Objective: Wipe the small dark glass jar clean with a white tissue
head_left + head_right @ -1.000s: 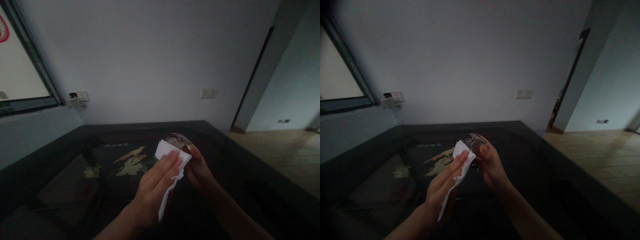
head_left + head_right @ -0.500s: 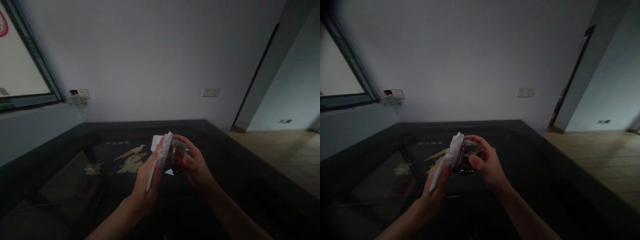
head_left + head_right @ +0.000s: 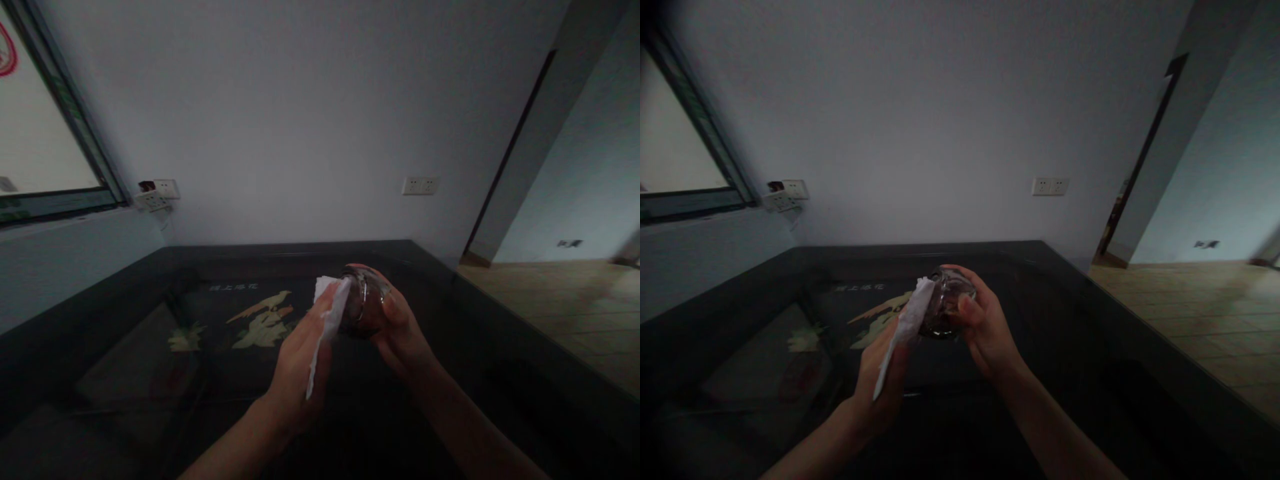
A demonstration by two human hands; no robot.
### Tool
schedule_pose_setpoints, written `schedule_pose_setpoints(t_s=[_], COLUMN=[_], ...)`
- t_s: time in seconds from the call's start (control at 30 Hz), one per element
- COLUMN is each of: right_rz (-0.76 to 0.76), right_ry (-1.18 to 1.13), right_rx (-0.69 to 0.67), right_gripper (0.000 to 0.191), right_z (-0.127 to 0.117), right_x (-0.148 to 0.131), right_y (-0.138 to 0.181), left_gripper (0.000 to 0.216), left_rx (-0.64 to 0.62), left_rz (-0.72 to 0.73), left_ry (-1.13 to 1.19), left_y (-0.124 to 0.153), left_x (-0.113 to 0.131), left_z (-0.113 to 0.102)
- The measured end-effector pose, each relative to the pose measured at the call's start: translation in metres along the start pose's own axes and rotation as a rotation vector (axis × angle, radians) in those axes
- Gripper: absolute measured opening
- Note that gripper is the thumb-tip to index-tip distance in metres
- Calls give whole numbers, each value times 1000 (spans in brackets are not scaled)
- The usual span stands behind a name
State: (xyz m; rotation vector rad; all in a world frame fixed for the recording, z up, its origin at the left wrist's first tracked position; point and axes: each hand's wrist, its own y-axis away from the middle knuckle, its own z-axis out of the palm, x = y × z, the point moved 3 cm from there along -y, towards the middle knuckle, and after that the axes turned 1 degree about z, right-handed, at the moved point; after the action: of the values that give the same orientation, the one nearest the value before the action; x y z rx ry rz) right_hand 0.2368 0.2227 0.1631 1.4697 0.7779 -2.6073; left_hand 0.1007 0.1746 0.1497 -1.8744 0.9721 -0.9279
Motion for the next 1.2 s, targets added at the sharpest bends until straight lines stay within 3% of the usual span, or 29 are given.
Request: schedule_pose_setpoints(t_s=[0.1,0.2,0.5,0.73,1.03,1.2], right_rz=[21,26,42,69,43,40], right_ry=[-9,-34,-84,-46,-42,-54], right_rx=[-37,-6,89,16,-33,63], right_gripper=[55,52,54,52,52,47], right_z=[5,4,-3,1,8,-1], right_x=[1,2,4,10,15,14], right_y=[1,0,-1,1,2,-1], left_gripper=[50,50,51,57,47,46], left_rx=[-6,-4,22,36,9,27], left_rz=[-92,-89,68,214,-17,4], left_ry=[-4,11,-25,-67,-65,-83], left_y=[-3,-3,5,7,-10,-8], left_x=[-5,-4,4,12,3,2], left_z=[-5,-5,3,3,-8,-8])
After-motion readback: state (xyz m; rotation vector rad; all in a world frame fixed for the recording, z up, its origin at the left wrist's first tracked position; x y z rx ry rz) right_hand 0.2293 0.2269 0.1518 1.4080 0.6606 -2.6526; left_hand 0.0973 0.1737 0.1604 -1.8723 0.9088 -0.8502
